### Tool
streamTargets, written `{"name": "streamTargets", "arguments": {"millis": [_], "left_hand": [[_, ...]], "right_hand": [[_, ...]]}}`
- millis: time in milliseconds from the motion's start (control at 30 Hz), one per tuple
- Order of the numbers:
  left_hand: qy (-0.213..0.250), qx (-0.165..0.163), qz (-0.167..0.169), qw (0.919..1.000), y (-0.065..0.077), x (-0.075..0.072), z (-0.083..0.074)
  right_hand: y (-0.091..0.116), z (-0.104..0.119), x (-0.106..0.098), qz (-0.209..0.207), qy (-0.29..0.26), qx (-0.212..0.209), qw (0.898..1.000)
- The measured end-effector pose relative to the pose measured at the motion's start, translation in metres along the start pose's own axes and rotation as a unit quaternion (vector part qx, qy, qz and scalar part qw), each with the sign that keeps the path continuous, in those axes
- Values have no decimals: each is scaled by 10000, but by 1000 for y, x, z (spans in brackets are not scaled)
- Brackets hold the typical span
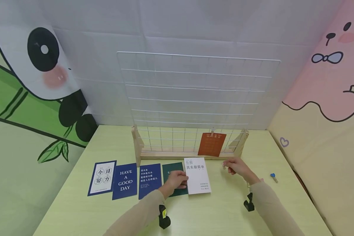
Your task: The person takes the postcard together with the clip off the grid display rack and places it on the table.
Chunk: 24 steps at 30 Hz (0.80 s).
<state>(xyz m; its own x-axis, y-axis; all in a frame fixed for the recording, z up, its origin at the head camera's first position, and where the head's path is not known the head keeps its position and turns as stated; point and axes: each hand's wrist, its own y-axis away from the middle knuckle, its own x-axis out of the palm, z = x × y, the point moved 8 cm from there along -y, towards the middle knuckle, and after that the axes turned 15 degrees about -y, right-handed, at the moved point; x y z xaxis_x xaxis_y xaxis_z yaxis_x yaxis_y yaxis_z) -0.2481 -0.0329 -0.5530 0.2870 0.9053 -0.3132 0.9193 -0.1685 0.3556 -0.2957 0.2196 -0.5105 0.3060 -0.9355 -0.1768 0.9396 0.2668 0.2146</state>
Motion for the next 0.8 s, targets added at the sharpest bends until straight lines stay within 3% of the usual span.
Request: {"name": "streamTargets", "arguments": {"millis": [467, 800], "left_hand": [[17, -69, -93, 9999, -6, 9, 13], [37, -164, -158, 9997, -5, 12, 18]], "right_hand": [[17, -31, -26, -145, 192, 463, 9986], [23, -56, -39, -416, 652, 918, 9928]]}}
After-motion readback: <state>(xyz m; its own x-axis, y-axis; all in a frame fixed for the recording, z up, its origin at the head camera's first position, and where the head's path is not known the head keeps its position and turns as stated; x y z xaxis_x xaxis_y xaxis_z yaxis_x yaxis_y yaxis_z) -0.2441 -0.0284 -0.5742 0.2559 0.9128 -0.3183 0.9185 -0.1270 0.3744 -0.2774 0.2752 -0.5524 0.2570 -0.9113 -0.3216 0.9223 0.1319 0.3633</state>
